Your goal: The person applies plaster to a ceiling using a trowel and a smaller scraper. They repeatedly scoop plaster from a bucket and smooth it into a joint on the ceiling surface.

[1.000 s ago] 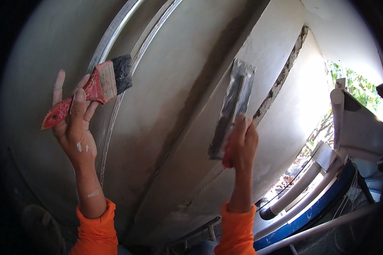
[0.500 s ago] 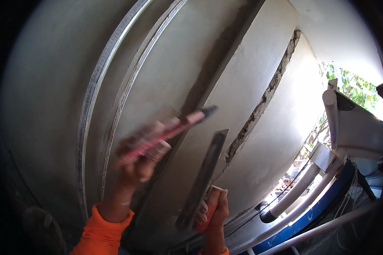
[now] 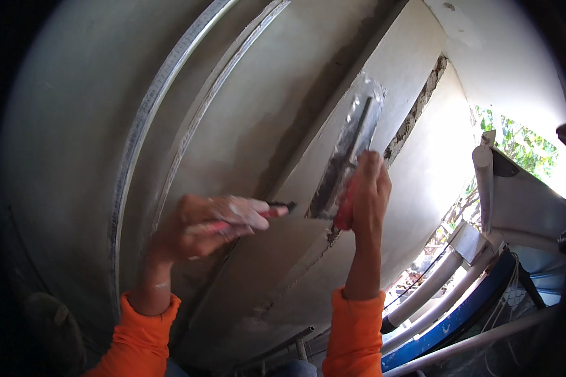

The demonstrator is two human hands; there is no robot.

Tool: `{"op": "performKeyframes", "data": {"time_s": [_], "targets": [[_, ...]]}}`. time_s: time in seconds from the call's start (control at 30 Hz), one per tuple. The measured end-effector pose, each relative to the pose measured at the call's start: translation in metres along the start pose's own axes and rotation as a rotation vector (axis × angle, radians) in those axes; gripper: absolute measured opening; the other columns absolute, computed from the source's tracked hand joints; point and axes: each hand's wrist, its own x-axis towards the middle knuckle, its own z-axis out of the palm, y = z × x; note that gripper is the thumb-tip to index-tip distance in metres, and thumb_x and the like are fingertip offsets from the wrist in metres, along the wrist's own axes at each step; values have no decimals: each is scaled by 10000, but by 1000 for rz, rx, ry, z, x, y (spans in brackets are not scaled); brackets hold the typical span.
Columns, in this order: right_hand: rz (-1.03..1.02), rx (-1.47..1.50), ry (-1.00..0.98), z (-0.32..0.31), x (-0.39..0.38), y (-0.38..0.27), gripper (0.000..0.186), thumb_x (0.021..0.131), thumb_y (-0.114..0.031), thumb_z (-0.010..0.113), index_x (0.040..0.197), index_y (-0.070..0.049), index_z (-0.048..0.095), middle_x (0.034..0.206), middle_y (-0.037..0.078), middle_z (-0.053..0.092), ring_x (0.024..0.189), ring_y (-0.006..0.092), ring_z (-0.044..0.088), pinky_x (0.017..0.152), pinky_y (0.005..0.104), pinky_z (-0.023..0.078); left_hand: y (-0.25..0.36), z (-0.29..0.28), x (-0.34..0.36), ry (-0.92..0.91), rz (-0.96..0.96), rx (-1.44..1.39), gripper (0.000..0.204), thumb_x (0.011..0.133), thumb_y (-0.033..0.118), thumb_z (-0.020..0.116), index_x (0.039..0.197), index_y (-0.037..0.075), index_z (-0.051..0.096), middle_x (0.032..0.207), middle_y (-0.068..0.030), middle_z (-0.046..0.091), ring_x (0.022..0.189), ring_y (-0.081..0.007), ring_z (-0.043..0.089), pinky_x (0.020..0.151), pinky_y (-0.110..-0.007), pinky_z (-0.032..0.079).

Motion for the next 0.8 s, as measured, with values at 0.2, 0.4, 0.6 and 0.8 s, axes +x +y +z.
{"op": "performKeyframes", "data": {"time_s": [0.2,0.4,0.6,0.8], "targets": [[24,-139,19,29,-5,-1,473,1105,-471,477,962,-27,558,655,68,597,508,155,609,471,331,492,-2,-42,-22,224,-67,93,158,948,-1,731,1105,6,745,1161,-174,765,1150,-326,731,1022,-432,575],[106,-149,-29,35,-95,84,388,1081,-406,525,1056,-24,585,675,74,636,559,186,657,539,362,527,-18,-80,-48,455,23,307,270,1001,147,711,1238,40,639,1257,-217,705,1228,-346,670,1065,-487,527],[114,-263,-78,33,-220,170,357,1078,-380,523,1085,-27,566,662,56,623,561,166,632,527,341,500,-23,-86,-49,615,57,64,391,1032,156,653,1383,45,522,1370,-286,636,1291,-378,626,1078,-551,514],[100,-137,33,17,-170,127,356,1088,-382,503,1023,-42,587,653,43,612,561,152,627,539,332,497,-17,-79,-41,610,119,11,353,1034,104,638,1363,8,553,1328,-277,675,1239,-330,666,1067,-455,541]]}}
